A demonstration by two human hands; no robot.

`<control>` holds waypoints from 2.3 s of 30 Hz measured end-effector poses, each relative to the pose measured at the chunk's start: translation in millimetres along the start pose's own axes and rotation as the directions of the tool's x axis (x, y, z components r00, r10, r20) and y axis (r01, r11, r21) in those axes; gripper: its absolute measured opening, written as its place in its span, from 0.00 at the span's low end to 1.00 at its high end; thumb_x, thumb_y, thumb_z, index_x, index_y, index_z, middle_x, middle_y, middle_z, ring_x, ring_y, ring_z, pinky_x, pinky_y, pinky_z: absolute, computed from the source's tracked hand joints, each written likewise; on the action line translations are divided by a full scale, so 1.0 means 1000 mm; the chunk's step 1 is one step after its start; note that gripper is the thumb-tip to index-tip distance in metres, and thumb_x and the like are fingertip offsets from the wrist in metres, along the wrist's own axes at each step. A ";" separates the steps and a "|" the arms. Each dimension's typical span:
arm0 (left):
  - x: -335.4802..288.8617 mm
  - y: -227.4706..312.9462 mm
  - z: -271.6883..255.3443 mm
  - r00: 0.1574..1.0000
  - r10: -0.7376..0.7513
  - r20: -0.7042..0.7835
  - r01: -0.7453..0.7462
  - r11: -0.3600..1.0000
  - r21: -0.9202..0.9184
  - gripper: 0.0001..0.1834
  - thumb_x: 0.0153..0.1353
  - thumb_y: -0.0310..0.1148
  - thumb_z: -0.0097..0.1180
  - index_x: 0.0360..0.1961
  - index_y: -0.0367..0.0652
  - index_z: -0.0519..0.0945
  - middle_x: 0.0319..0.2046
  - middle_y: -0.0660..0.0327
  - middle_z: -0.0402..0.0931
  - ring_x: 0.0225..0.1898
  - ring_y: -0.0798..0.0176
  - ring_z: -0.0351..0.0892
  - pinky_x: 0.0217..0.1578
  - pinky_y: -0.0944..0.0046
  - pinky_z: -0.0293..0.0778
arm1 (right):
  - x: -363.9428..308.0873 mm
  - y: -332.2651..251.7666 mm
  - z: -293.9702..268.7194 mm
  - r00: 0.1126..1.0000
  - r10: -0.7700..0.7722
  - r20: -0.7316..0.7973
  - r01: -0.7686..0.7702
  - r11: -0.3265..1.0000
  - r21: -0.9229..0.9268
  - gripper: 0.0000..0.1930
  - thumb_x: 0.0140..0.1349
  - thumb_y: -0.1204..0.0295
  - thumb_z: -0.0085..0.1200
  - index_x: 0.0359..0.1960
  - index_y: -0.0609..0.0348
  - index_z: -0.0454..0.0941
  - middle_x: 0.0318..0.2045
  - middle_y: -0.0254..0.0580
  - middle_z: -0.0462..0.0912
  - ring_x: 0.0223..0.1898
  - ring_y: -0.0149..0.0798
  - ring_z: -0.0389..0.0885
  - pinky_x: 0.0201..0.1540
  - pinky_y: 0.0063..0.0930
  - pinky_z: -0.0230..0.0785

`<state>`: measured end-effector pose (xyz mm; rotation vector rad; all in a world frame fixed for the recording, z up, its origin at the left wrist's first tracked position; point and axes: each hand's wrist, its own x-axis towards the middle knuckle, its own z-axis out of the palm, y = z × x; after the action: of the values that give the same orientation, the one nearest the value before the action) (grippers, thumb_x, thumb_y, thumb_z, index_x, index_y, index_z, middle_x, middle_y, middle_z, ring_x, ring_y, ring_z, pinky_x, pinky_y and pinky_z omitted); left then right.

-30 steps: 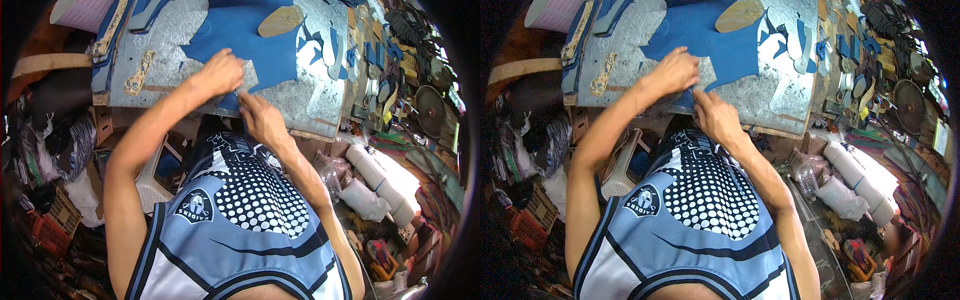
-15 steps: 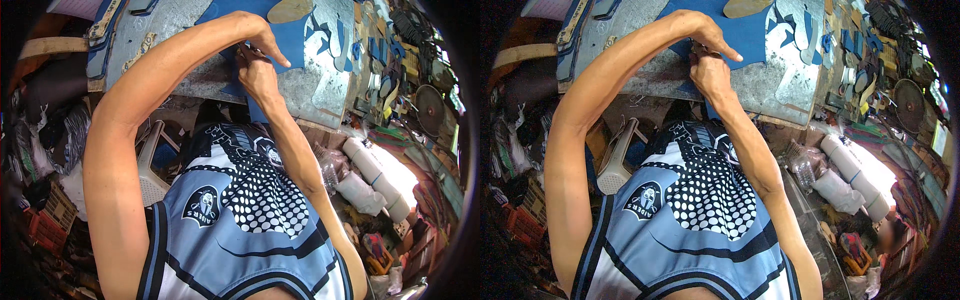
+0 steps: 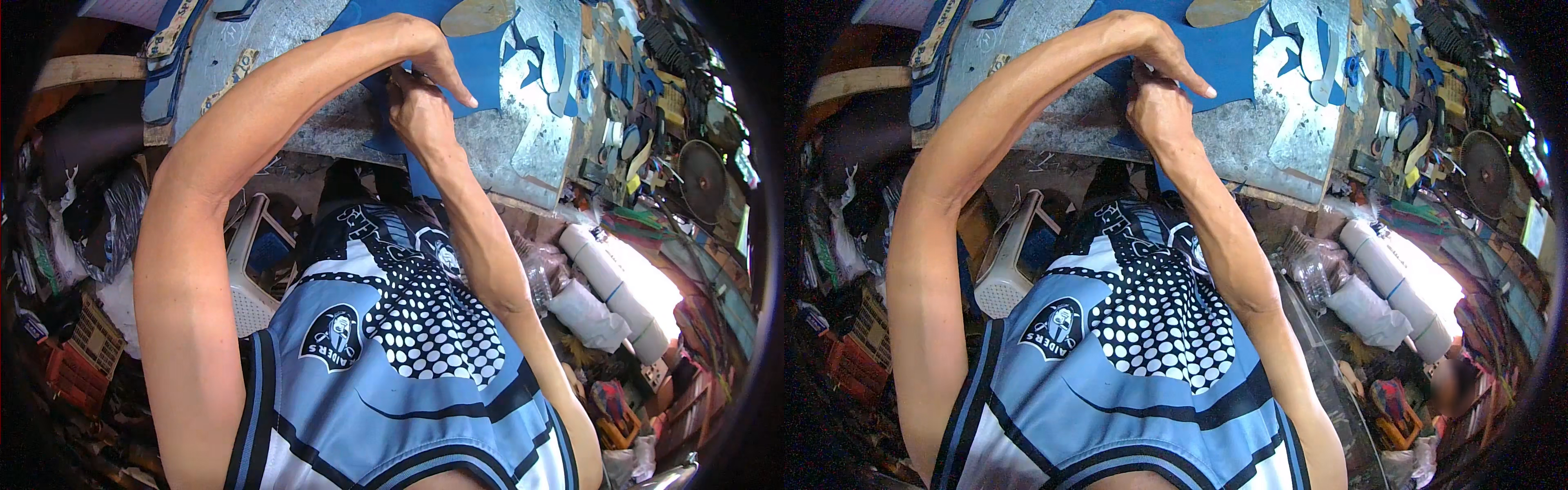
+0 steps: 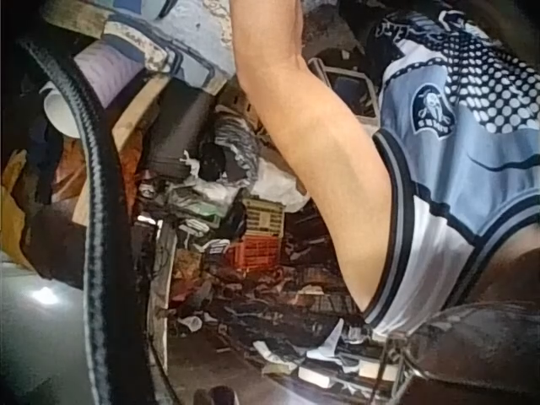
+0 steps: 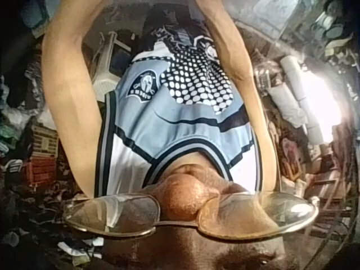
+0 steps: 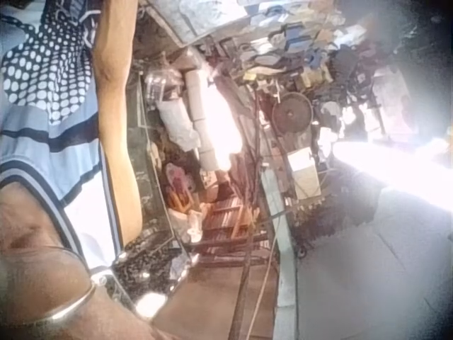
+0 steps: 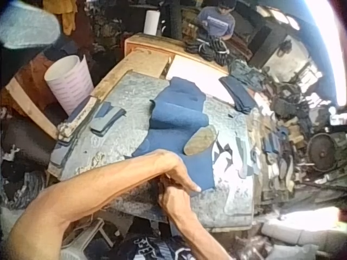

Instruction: Cutting shoe upper components from a piece of blue leather using a hand knife and templates.

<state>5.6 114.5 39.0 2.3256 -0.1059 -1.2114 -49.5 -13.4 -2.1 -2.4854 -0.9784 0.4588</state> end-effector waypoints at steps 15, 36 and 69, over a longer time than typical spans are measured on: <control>-0.013 -0.006 0.014 0.998 -0.012 -0.068 0.011 1.000 -0.015 0.46 0.59 0.74 0.40 0.62 0.48 0.75 0.64 0.48 0.69 0.66 0.45 0.67 0.63 0.46 0.64 | -0.028 0.006 -0.015 0.991 0.021 0.133 -0.012 0.998 -0.063 0.18 0.61 0.72 0.51 0.54 0.56 0.78 0.46 0.61 0.80 0.45 0.62 0.80 0.47 0.50 0.73; -0.037 -0.027 0.135 0.721 0.174 -0.670 -0.103 0.984 0.145 0.21 0.53 0.34 0.66 0.50 0.47 0.80 0.65 0.57 0.66 0.69 0.46 0.59 0.66 0.38 0.56 | -0.093 0.035 -0.075 0.985 -0.021 0.172 0.000 0.993 0.121 0.17 0.62 0.74 0.56 0.54 0.57 0.77 0.41 0.51 0.82 0.40 0.55 0.82 0.41 0.41 0.74; -0.032 0.012 0.153 0.548 -0.273 -0.791 0.230 0.958 -0.171 0.34 0.53 0.48 0.67 0.60 0.48 0.75 0.68 0.53 0.61 0.70 0.39 0.53 0.68 0.38 0.50 | 0.063 0.051 -0.051 0.839 -0.447 0.311 0.462 0.887 0.029 0.13 0.65 0.68 0.54 0.50 0.53 0.81 0.36 0.47 0.82 0.38 0.54 0.82 0.40 0.45 0.74</control>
<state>-131.5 51.7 -3.6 2.6717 0.6006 -0.1162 45.5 -16.4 7.0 -2.1453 -1.6713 0.6815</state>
